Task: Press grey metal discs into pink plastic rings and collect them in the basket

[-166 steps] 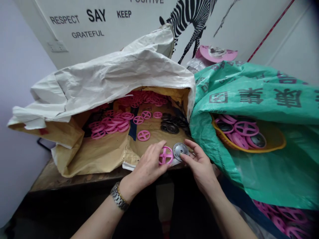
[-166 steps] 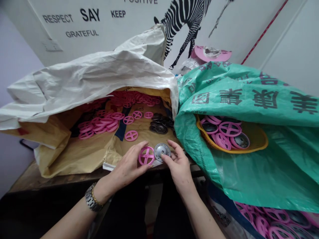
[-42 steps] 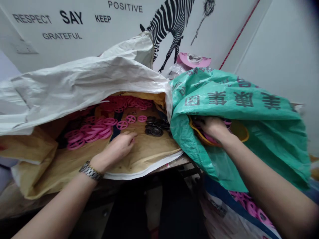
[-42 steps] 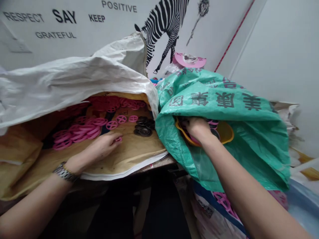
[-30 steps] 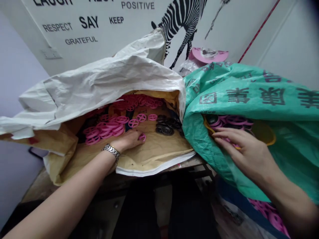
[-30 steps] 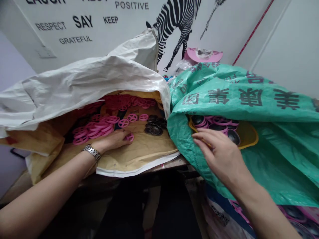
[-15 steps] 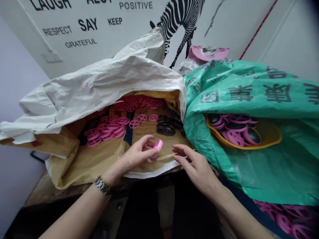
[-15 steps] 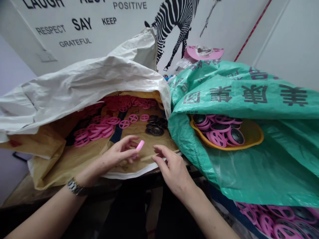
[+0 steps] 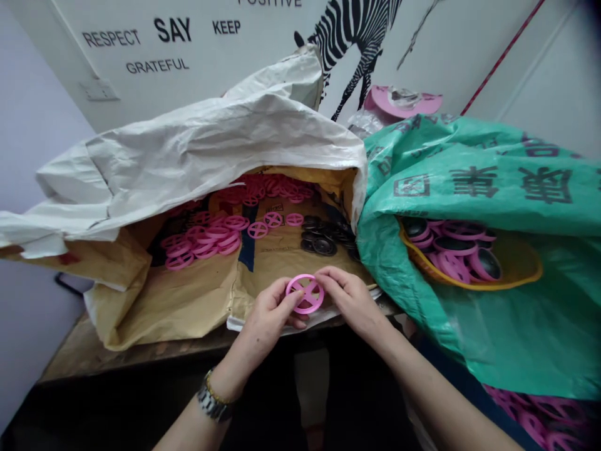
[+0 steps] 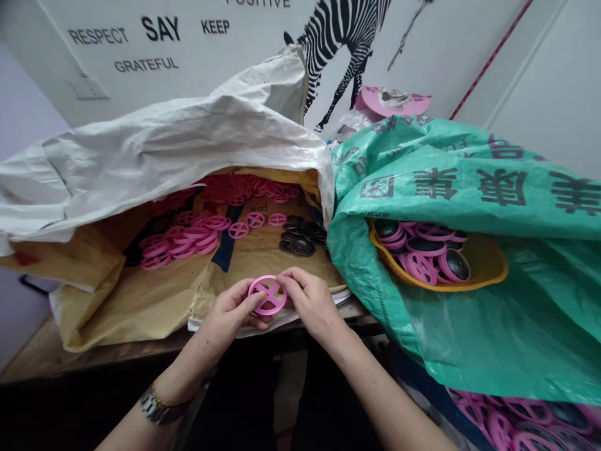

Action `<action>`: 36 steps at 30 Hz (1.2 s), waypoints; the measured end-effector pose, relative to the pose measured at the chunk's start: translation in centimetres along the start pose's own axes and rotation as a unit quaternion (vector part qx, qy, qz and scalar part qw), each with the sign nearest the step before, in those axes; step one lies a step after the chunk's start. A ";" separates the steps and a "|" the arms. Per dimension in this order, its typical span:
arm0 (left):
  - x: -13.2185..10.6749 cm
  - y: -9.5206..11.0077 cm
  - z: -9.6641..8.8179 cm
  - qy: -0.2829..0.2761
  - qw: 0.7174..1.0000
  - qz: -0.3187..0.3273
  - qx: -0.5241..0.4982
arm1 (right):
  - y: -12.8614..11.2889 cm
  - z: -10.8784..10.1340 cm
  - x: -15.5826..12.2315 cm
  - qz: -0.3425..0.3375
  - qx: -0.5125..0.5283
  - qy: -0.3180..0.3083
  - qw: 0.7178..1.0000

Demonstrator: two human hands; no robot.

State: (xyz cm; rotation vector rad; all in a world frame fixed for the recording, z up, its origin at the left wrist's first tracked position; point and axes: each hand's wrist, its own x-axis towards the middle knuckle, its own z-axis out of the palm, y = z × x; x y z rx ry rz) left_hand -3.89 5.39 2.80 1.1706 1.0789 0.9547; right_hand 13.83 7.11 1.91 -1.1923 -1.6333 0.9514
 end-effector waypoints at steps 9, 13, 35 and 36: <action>0.0 -1.9 -0.4 0.067 0.995 -0.003 -0.078 | 2.2 -1.1 6.9 -0.003 -0.462 0.057 0.885; 0.1 -2.4 -0.3 0.064 0.996 0.009 -0.055 | 3.2 0.0 8.6 0.007 -0.510 0.046 0.859; 0.0 -1.6 -0.3 0.042 0.993 -0.018 -0.108 | 0.3 -0.2 0.4 0.049 0.088 0.063 0.993; -0.1 -1.5 -0.2 0.032 0.994 -0.016 -0.106 | 0.2 -0.1 -0.1 0.060 0.093 0.055 0.992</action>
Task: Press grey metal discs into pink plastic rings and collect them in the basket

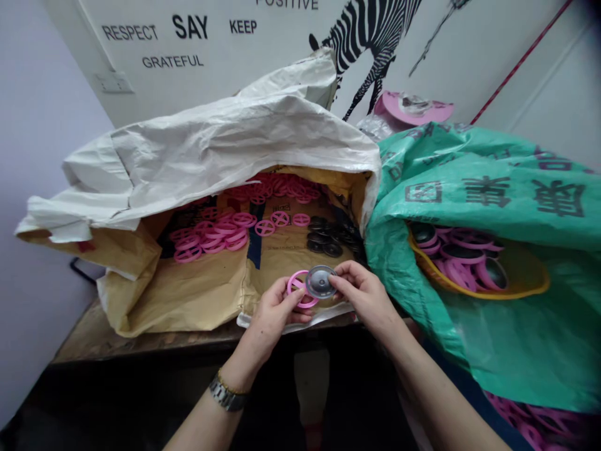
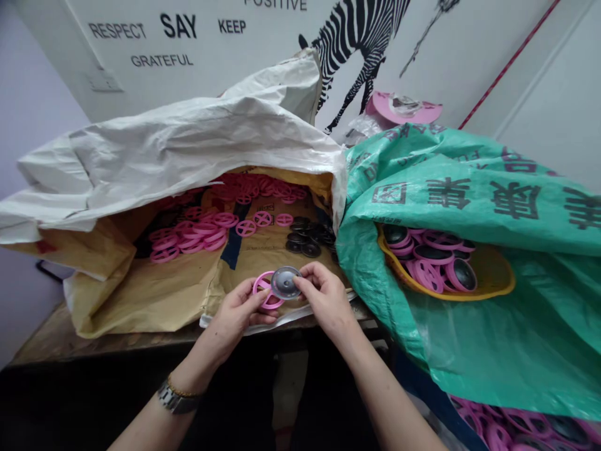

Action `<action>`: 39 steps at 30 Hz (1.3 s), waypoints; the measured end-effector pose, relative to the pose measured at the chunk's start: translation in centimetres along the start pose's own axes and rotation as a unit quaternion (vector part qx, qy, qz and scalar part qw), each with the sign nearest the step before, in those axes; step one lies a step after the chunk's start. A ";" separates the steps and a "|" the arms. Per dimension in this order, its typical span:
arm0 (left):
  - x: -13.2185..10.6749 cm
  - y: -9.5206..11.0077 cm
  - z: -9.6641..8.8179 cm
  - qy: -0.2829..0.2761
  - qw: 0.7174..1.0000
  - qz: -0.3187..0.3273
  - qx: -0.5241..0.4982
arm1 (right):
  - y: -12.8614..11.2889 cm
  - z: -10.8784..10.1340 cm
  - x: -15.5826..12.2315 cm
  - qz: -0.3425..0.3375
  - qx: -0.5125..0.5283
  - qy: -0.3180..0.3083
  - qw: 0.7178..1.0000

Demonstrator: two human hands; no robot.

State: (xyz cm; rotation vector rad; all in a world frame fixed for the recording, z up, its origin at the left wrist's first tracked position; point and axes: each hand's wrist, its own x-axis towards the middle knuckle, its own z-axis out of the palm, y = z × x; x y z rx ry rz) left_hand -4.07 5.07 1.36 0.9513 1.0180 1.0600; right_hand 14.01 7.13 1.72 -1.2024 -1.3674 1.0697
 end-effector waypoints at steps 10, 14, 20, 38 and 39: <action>-0.9 -0.3 1.0 -0.037 0.998 0.002 0.052 | 0.5 0.7 -2.1 -0.040 -0.100 0.023 0.994; -1.3 -0.1 1.1 -0.060 0.996 0.021 0.061 | 0.2 0.3 -2.6 -0.009 -0.016 -0.027 0.999; -2.1 0.1 1.6 -0.100 0.985 0.060 0.129 | -0.5 -0.1 -3.9 0.008 0.024 -0.058 0.998; -2.5 -0.2 2.8 -0.093 0.962 0.104 0.234 | 0.2 0.6 -4.3 0.043 0.107 -0.002 0.993; -2.6 -0.1 2.7 -0.089 0.963 0.094 0.236 | 0.0 0.5 -4.3 0.047 0.114 -0.008 0.992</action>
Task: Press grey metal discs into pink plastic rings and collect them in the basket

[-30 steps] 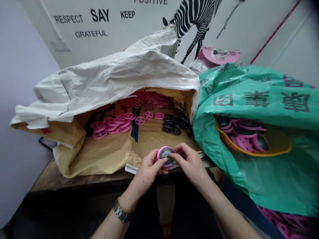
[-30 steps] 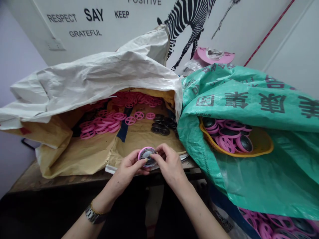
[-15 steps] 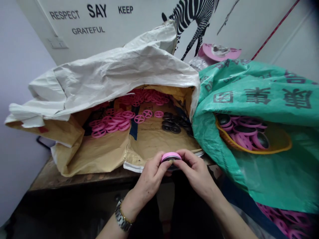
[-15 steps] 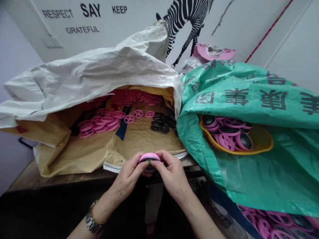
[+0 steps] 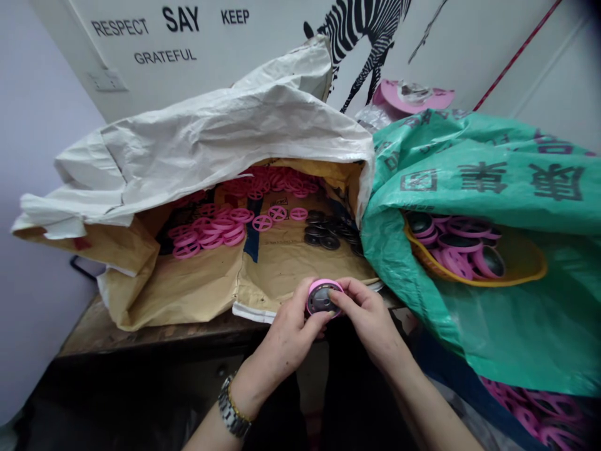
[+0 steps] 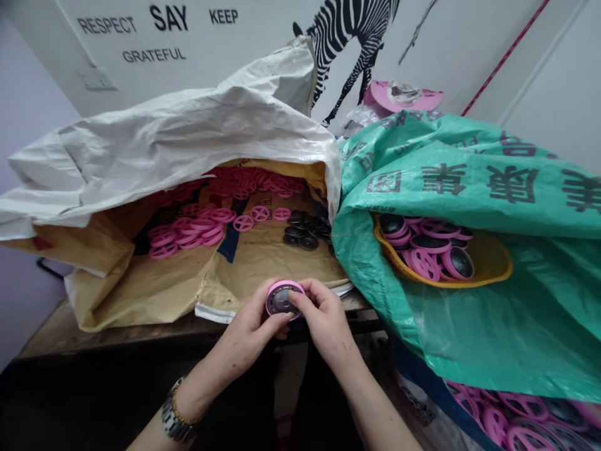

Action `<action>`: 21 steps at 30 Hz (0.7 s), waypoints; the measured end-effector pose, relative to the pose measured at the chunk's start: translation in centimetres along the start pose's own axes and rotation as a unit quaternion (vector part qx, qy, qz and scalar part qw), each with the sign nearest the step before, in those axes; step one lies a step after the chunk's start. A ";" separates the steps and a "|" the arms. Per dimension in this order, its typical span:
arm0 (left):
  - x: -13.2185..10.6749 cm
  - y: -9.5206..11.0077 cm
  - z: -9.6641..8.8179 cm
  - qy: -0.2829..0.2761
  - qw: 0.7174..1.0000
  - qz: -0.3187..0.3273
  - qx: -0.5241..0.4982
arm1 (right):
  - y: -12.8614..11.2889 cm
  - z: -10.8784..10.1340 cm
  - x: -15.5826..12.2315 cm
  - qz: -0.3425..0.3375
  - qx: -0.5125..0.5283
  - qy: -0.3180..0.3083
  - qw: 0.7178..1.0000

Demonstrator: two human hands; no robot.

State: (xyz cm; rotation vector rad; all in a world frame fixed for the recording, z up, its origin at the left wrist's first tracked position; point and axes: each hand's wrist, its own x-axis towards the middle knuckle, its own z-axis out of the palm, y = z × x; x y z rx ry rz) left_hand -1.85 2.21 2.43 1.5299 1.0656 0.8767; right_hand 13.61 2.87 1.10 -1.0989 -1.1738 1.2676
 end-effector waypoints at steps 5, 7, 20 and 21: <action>-0.2 -0.7 -0.2 0.032 0.998 -0.040 -0.046 | -0.3 0.1 -0.6 -0.016 -0.020 -0.055 0.998; -0.3 -0.8 -0.3 0.032 0.998 -0.032 -0.052 | -0.1 0.1 -1.0 -0.030 -0.036 -0.046 0.998; -0.1 0.0 0.7 0.017 0.998 -0.031 -0.058 | -1.6 -1.1 -1.5 -0.063 -0.105 -0.049 0.991; -0.1 0.0 0.8 0.008 0.998 -0.032 -0.054 | -1.9 -1.4 -1.7 -0.067 -0.119 -0.048 0.989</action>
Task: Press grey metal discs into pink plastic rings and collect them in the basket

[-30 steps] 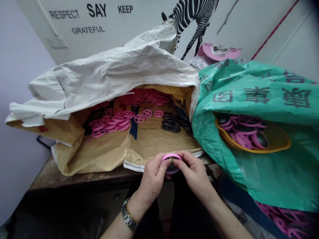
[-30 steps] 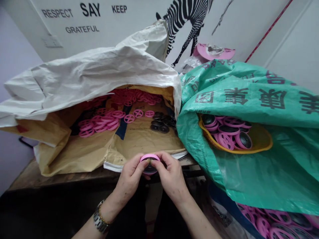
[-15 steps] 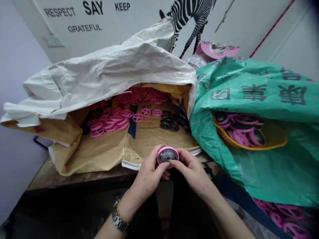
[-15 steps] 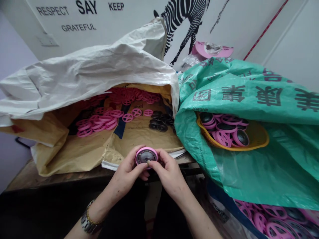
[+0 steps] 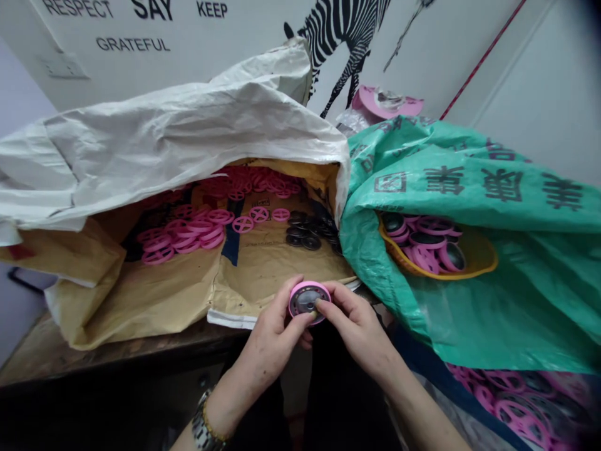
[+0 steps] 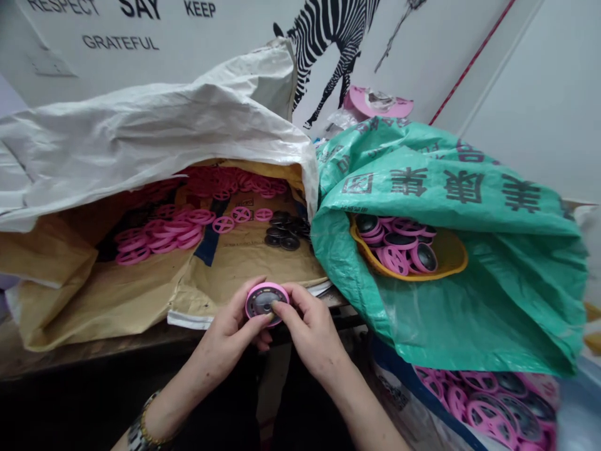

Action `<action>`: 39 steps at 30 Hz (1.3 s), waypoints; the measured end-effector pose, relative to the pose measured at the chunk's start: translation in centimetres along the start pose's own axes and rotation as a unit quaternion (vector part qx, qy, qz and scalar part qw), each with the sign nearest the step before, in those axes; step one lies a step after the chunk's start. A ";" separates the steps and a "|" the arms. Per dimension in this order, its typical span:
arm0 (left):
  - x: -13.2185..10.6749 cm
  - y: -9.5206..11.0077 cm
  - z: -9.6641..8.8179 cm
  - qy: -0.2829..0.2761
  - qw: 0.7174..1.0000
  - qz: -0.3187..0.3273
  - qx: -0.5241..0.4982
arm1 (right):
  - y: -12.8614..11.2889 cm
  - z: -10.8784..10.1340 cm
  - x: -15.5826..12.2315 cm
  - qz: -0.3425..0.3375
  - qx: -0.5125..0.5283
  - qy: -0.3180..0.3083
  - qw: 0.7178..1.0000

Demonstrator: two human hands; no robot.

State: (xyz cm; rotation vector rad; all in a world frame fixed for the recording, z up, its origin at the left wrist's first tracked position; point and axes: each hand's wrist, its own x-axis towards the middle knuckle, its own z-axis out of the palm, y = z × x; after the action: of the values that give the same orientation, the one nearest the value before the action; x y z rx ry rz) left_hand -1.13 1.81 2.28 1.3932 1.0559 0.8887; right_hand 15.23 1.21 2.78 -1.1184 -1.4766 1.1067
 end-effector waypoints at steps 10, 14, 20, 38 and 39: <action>0.1 0.0 -0.8 -0.032 0.993 0.047 0.103 | -0.5 -11.8 1.6 -0.014 -0.106 0.279 0.954; 0.9 0.5 -1.7 -0.031 0.977 0.082 0.196 | 1.0 -17.9 4.1 -0.002 -0.250 0.380 0.891; 4.7 1.7 -2.8 0.020 0.921 0.138 0.364 | 2.0 -19.1 4.0 -0.054 -0.525 0.350 0.774; 16.2 1.0 -0.6 -0.011 0.749 0.146 0.646 | 1.9 -2.8 -3.7 -0.112 -0.237 0.028 0.965; 16.0 1.0 -0.7 -0.010 0.749 0.152 0.645 | 2.0 -2.8 -3.6 -0.109 -0.235 0.028 0.965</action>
State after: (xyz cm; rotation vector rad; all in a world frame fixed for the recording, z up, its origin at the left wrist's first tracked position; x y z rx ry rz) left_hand 3.43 17.22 2.47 2.7706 1.5315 0.2286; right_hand 18.73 -1.68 0.62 -1.2540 -1.8224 0.5778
